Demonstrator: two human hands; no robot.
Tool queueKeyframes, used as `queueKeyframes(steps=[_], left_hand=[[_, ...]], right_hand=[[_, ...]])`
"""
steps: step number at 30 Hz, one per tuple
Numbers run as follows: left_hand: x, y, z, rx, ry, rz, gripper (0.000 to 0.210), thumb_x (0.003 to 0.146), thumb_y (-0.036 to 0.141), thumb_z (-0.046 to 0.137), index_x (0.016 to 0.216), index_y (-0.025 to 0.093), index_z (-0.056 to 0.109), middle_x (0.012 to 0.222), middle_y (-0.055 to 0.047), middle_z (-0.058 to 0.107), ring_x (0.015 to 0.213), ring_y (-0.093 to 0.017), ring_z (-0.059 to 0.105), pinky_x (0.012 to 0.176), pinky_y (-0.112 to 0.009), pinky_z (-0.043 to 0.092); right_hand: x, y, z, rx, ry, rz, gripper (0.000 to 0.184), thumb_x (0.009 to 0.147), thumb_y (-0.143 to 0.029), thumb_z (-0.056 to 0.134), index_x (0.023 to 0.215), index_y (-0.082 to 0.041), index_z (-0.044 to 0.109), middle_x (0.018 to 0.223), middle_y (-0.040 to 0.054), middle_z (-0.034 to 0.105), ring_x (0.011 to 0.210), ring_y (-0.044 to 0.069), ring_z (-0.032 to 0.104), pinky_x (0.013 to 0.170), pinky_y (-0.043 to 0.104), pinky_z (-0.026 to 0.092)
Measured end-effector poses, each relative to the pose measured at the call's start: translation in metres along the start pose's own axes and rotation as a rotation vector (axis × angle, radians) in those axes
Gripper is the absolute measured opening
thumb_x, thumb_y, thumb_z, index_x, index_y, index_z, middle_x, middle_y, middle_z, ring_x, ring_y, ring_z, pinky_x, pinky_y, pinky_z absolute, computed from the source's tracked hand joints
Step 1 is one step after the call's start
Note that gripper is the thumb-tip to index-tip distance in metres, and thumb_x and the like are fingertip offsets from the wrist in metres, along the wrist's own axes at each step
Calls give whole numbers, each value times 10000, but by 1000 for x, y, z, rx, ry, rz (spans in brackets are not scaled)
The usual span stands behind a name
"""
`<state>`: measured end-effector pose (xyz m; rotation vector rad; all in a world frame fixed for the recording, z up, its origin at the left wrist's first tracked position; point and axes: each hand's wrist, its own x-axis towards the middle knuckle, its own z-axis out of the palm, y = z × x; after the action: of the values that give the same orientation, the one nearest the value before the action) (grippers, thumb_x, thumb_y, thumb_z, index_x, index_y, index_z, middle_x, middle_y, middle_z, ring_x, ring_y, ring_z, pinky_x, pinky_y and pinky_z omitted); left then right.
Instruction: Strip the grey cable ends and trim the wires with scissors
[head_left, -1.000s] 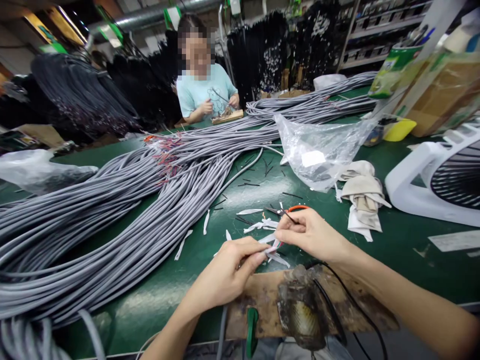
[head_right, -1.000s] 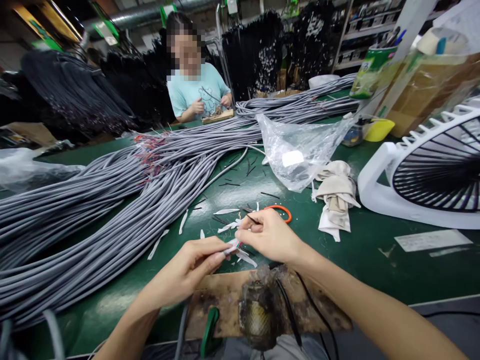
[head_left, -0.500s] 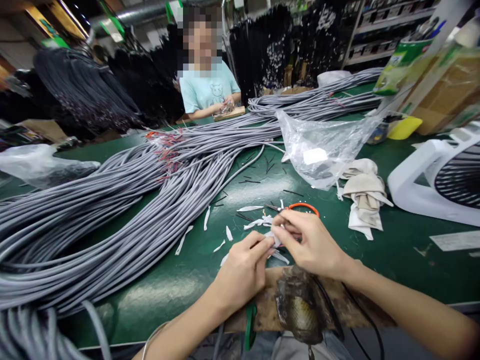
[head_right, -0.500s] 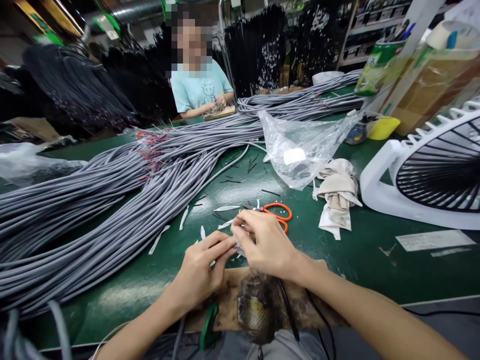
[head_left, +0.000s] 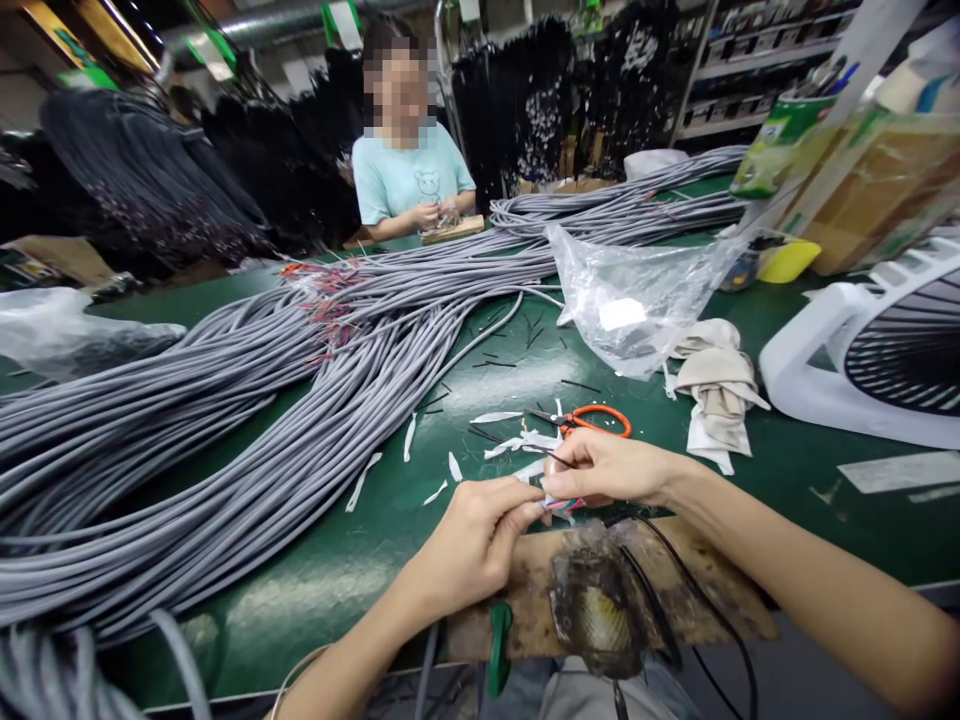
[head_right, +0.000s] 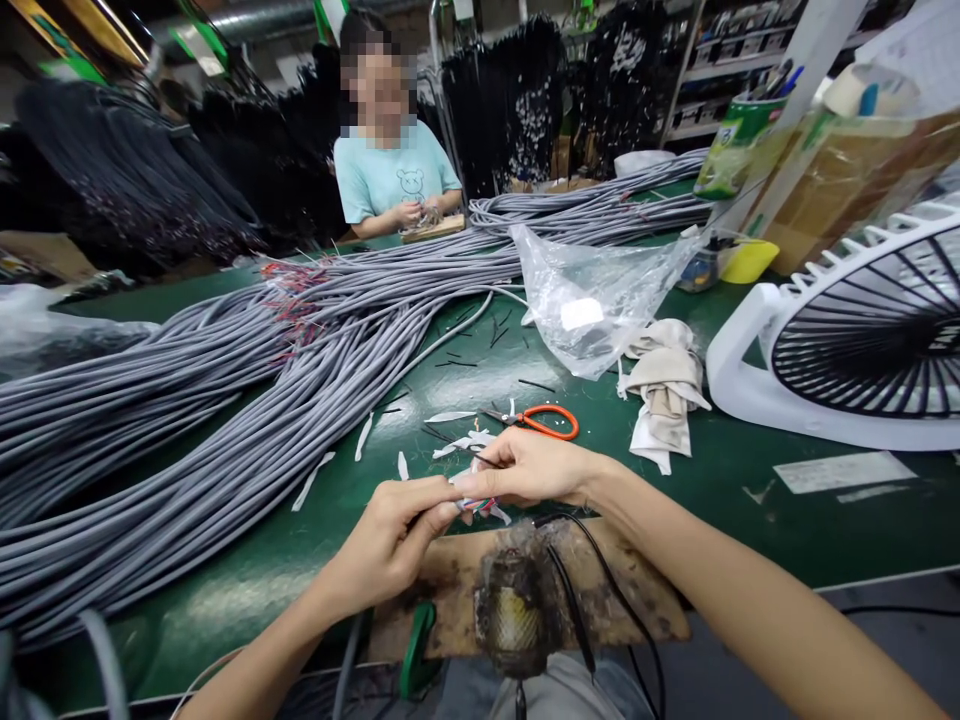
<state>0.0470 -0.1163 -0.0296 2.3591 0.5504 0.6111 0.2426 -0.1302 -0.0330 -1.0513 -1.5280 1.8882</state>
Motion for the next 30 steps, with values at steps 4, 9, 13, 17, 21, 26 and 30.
queueKeyframes(steps=[4,9,13,17,21,26,30], left_hand=[[-2,-6,1,94,50,62,200,855,106,416,747,127,582,590,-2,527,530,-97,466,512,-197,363],[-5,-12,5,252,270,212,167,831,77,443,919,110,581,681,-50,597,583,-117,532,521,-205,419],[-5,-11,9,303,345,256,190,815,69,470,973,114,563,706,-65,626,609,-128,572,543,-214,456],[-7,-5,10,247,381,262,204,802,63,468,958,135,577,713,-53,637,621,-128,588,560,-214,467],[-8,-2,7,79,483,-39,291,818,94,459,1094,170,508,661,6,593,530,-91,531,506,-183,430],[-4,-11,3,26,453,-263,360,858,164,415,1216,195,385,575,65,461,454,-76,398,465,-176,342],[-3,-16,1,44,364,-164,335,884,154,348,1191,203,472,604,35,436,506,-91,407,507,-203,336]], right_hand=[[8,4,9,-28,158,-168,353,701,-435,619,563,-128,512,499,-56,414,450,42,313,432,193,240],[12,3,25,-135,509,-308,321,738,-380,577,544,-128,529,524,-29,442,502,68,360,484,212,295],[8,2,29,-241,564,-299,313,756,-374,552,563,-128,563,513,-22,452,489,76,362,465,219,277],[10,5,16,-478,702,-266,385,820,-402,457,557,-136,551,511,-22,461,484,77,377,462,210,271],[15,13,-1,-715,820,-84,350,835,-314,442,554,-140,556,472,-17,479,459,89,423,475,210,299],[10,14,12,-998,658,-171,198,816,-299,514,764,-164,649,784,58,609,762,156,552,682,240,391],[-1,9,5,-1283,733,35,180,797,-148,470,896,-133,619,917,117,597,913,219,534,766,292,395]])
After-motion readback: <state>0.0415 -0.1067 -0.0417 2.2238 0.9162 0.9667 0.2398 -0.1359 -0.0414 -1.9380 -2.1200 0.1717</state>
